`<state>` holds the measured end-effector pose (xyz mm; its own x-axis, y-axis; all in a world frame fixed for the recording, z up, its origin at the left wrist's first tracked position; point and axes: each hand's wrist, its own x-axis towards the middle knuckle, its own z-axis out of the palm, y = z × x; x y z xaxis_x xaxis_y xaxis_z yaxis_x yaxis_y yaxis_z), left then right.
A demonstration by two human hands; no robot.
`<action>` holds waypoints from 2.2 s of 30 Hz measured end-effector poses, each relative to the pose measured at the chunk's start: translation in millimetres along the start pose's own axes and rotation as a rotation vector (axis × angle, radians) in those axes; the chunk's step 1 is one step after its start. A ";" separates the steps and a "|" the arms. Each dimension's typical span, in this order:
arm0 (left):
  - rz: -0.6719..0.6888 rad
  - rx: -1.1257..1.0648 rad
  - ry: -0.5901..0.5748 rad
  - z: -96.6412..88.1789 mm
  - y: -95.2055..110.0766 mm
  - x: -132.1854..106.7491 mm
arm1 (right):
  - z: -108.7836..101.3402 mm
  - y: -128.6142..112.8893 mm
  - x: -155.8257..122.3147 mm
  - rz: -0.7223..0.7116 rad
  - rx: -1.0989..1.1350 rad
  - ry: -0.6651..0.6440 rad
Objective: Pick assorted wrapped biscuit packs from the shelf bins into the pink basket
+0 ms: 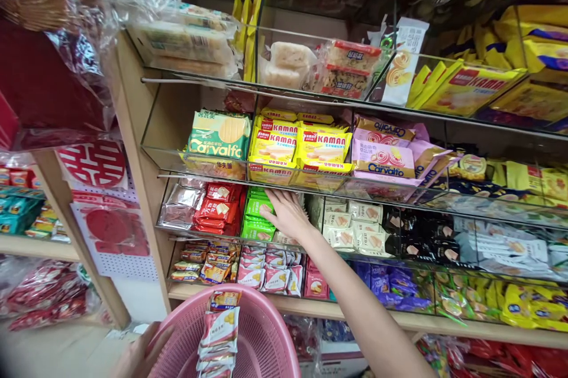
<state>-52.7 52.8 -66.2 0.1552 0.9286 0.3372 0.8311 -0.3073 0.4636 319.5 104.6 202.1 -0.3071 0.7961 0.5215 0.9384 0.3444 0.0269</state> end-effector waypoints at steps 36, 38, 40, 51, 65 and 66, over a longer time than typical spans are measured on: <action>-0.274 -0.172 -0.218 -12.9 23.1 -1.5 | 4.5 -7.0 -4.6 0.018 -0.022 0.085; -0.267 -0.162 -0.209 -14.2 24.7 -1.5 | 4.3 -8.2 -10.3 0.011 -0.043 0.138; -0.261 -0.158 -0.212 -16.0 26.6 -1.3 | 3.0 -9.9 -15.7 0.014 -0.040 0.190; -0.190 -0.094 -0.201 -19.4 30.4 -1.4 | -6.5 -43.8 -100.0 0.251 0.313 0.601; -0.159 -0.041 -0.193 -21.5 35.7 0.9 | 143.8 -172.2 -240.1 1.969 1.714 -0.011; -0.159 -0.039 -0.195 -21.6 35.9 0.8 | 152.3 -170.4 -239.0 1.971 1.639 0.005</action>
<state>-34.3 38.1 -31.6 0.1274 0.9874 0.0943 0.8329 -0.1582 0.5304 208.9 -68.5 -56.9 0.2804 0.5258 -0.8031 -0.7129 -0.4462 -0.5411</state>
